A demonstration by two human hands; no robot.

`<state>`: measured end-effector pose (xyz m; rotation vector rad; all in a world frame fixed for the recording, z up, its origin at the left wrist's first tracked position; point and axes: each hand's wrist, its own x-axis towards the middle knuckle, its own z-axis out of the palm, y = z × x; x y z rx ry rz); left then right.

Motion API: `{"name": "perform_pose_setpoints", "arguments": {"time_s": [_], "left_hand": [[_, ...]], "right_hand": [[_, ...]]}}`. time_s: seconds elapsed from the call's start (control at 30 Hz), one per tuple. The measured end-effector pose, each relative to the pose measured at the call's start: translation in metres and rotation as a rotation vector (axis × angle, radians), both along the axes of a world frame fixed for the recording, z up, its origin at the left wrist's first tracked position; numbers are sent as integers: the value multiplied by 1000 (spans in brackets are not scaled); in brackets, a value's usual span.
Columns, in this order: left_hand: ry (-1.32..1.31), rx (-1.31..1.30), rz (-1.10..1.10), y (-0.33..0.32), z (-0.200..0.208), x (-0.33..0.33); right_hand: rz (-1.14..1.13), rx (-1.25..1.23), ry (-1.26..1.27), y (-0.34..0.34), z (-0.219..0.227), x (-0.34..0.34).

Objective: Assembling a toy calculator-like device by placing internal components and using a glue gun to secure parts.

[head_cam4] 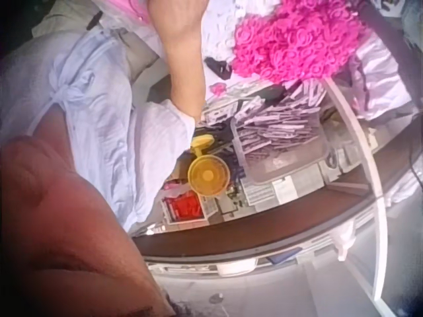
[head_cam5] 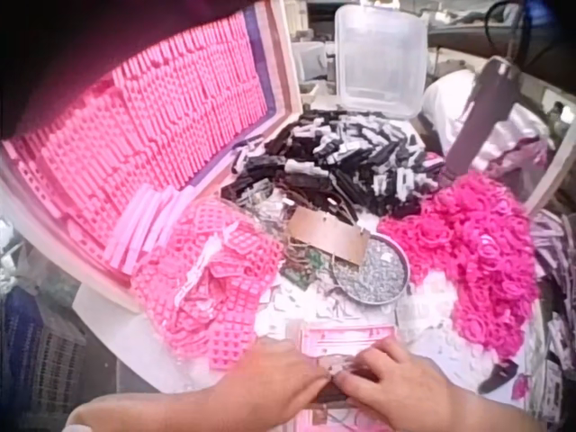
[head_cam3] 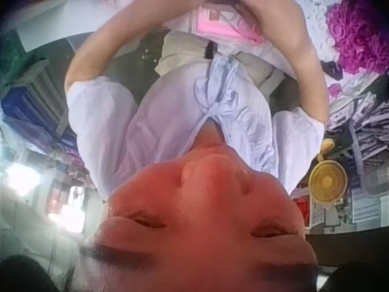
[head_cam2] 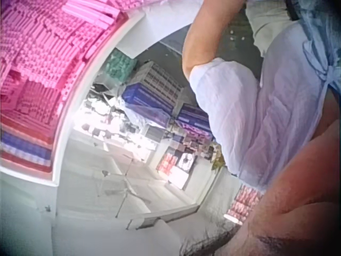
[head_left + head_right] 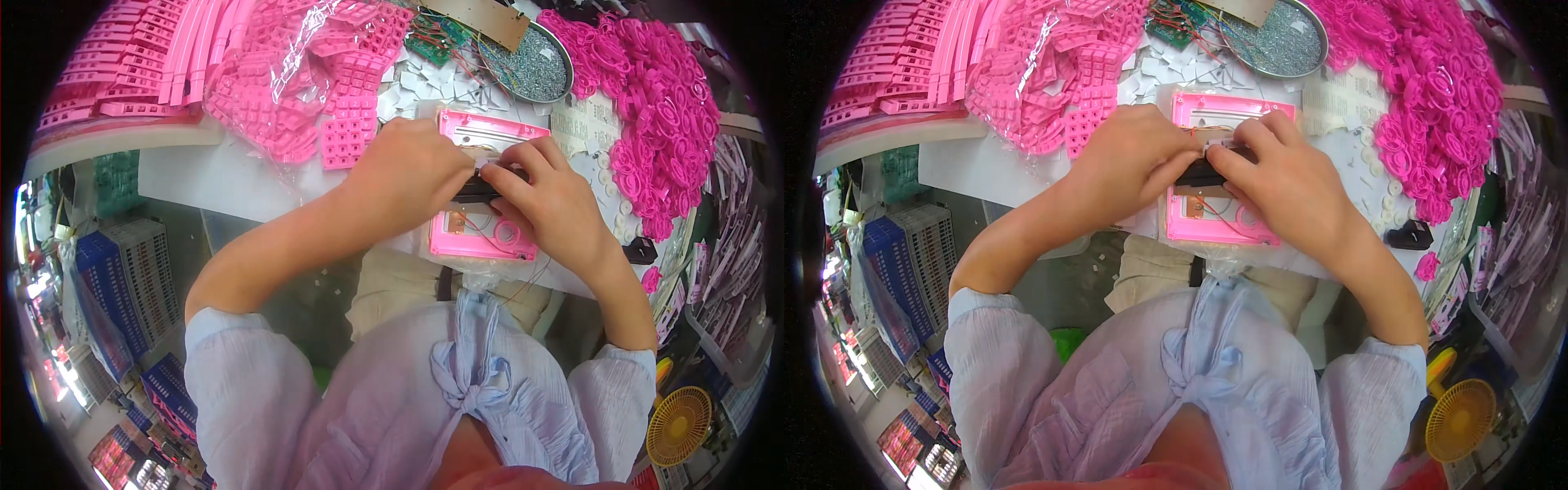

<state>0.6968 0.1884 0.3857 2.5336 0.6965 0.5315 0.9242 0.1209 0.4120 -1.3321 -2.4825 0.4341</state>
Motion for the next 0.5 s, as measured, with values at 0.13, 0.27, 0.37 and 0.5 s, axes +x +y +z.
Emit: {"name": "perform_pose_setpoints", "arguments": {"time_s": [0.13,0.27,0.37,0.5], "left_hand": [[14,-552,146,11,3,12],[61,-585,44,30,1,18],[136,-561,-4,35,6,23],[155,-445,-12,35,11,33]], "right_hand": [[-2,25,-112,-2,4,-3],[-60,117,-233,-17,11,-15],[-73,212,-333,-21,9,-24],[-40,30,-213,-13,10,-10]]}}
